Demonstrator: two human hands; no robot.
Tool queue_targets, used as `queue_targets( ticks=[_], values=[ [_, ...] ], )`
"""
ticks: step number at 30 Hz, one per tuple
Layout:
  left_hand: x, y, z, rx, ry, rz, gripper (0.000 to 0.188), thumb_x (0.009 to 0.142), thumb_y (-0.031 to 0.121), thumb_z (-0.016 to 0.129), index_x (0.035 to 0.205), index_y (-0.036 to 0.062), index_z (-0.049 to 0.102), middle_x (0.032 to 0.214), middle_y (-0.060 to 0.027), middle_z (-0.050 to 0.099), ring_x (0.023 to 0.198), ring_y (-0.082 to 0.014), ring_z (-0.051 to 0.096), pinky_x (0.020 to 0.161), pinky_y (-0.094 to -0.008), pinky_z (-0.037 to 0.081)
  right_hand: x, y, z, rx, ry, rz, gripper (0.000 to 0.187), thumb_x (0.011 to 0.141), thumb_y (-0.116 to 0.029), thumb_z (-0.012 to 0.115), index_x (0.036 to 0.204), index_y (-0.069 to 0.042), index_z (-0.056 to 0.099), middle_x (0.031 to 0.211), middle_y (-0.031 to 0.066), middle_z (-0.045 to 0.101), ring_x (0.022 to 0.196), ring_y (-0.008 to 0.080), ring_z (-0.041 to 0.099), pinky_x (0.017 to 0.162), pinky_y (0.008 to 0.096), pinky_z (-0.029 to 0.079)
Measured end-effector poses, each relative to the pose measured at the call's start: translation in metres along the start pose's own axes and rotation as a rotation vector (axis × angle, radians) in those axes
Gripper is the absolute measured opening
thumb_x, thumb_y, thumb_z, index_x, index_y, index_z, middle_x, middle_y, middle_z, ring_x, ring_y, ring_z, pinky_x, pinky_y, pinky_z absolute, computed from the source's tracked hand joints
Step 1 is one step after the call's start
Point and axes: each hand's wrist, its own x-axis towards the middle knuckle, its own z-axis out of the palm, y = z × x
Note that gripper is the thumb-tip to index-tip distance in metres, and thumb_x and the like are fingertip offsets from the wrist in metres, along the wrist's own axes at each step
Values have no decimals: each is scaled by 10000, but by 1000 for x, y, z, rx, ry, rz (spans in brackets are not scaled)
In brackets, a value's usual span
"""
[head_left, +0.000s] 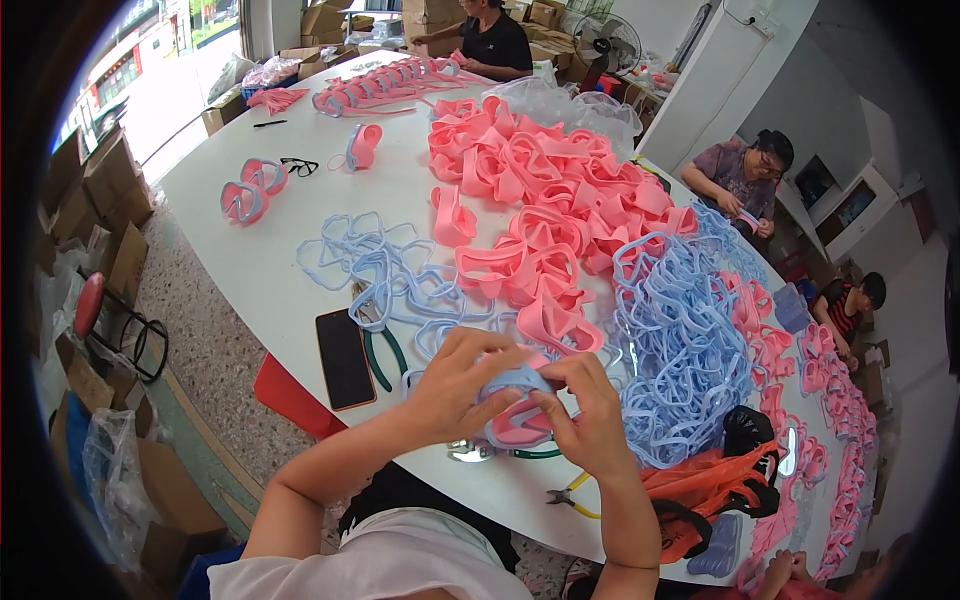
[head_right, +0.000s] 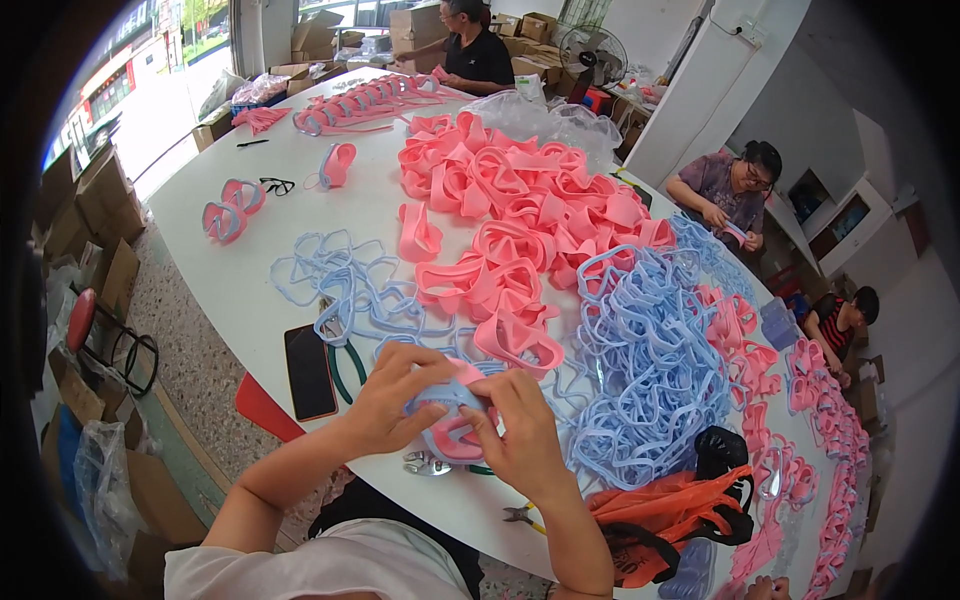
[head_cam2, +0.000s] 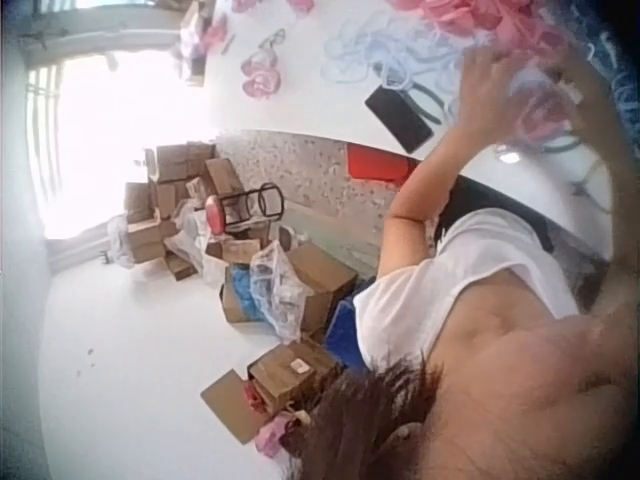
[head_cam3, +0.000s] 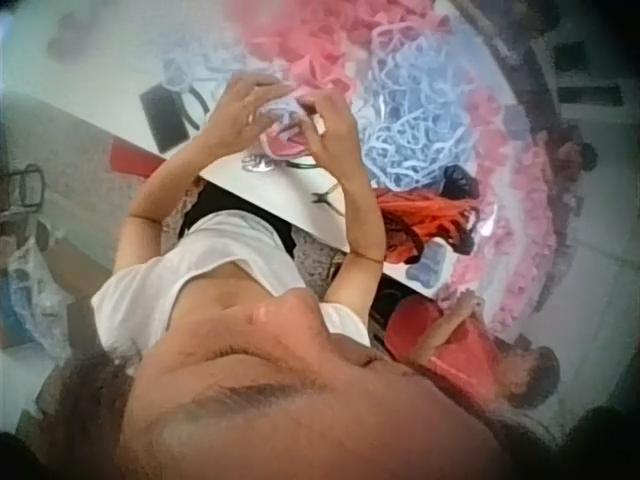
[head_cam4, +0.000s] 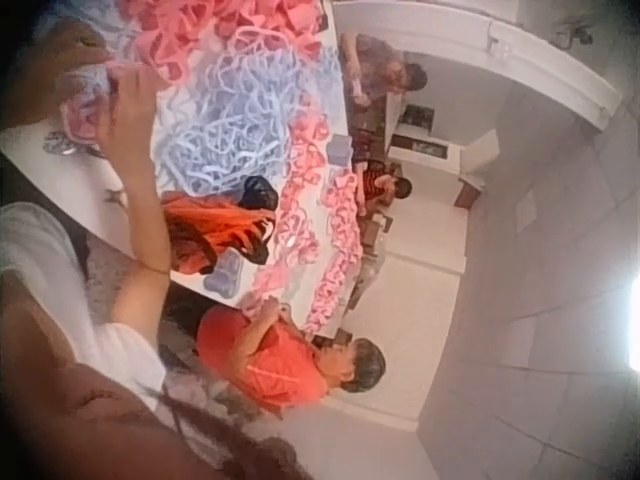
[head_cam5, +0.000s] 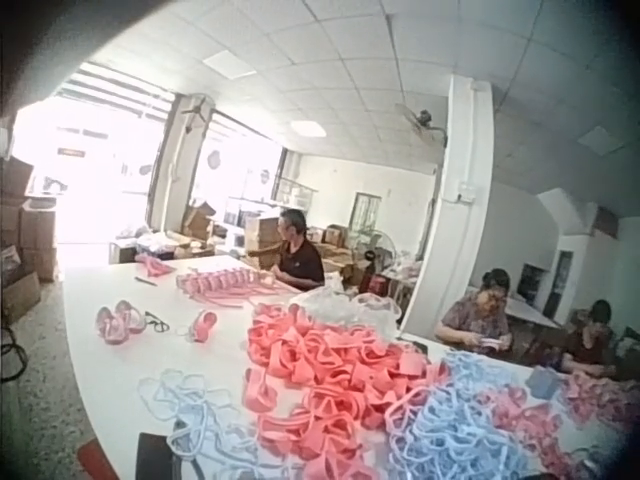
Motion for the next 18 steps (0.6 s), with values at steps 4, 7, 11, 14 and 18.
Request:
queue_targets(
  ticks=[4,7,11,14,18],
  values=[
    [1,-12,-3,-33,-132,64,332,825,174,704,1126,80,602,1045,-98,556,906,-292,490,810,-385,422,0,-1,-1,106,-25,9,200,839,-86,705,997,-1,617,924,101,590,808,220,566,687,318,461],
    [-3,-11,-3,-41,-115,77,322,823,185,699,1112,84,601,1035,-100,555,912,-292,491,801,-382,419,-1,0,-3,272,-76,80,222,833,-99,720,1009,-2,624,933,91,594,802,194,553,688,300,454],
    [-6,-10,2,11,-89,158,341,810,203,703,1101,64,589,1029,-96,559,906,-283,498,800,-378,412,-4,5,-3,429,-108,114,217,822,-108,740,976,-2,630,917,71,587,767,163,524,679,280,442],
    [-8,-10,2,41,-89,204,354,803,202,708,1100,55,585,1036,-97,565,904,-271,506,803,-372,407,-4,4,-3,472,-124,124,217,810,-104,753,955,-2,629,902,65,580,752,155,515,675,275,438],
    [-11,-12,3,17,-94,262,334,837,176,664,1138,56,581,1030,-111,548,884,-277,497,788,-377,403,-5,3,-3,497,-151,135,220,792,-78,765,946,-4,627,880,61,567,744,150,508,673,268,434]
  ],
)
